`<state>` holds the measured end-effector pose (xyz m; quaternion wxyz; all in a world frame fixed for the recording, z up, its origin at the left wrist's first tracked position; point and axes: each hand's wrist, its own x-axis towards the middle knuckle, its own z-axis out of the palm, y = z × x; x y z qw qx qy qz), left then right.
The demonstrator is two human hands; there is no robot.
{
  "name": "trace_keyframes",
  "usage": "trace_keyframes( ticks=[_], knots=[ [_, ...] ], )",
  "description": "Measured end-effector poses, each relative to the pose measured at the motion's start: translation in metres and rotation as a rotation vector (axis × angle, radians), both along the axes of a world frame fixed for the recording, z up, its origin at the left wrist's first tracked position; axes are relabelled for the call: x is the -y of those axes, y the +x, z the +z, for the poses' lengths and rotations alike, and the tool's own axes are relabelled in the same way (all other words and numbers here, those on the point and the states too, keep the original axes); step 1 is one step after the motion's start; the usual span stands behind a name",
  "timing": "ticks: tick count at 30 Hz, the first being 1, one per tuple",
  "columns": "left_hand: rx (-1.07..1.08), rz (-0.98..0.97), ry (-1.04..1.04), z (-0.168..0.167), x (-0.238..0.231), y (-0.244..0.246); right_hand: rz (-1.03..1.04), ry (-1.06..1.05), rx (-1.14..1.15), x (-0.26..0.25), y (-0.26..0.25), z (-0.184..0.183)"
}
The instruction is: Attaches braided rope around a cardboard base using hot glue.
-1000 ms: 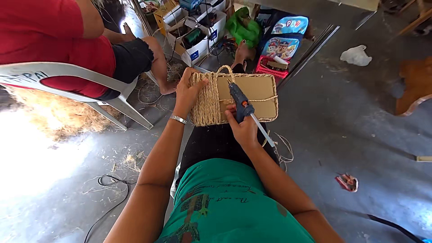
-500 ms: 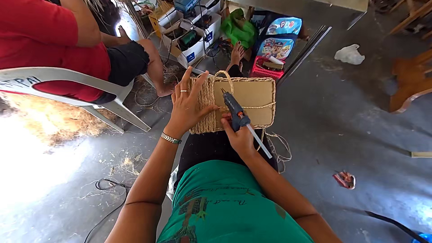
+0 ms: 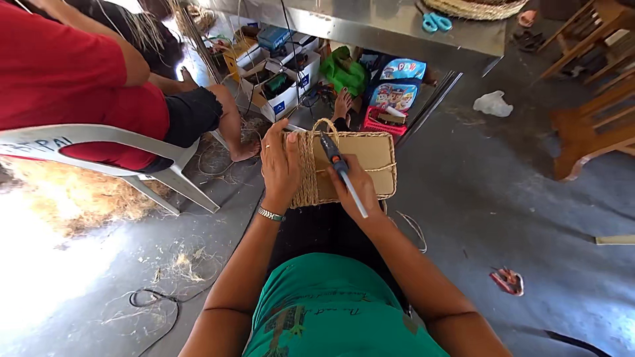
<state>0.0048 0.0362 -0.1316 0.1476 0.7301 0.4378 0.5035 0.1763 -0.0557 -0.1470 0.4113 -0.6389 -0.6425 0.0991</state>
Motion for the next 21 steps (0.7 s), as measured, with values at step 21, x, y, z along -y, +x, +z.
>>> trace_keyframes(
  ticks=[21],
  knots=[
    [-0.092, 0.041, -0.052, -0.015, -0.021, 0.002, 0.128, 0.125, 0.231, -0.024, 0.022, 0.006]
  ],
)
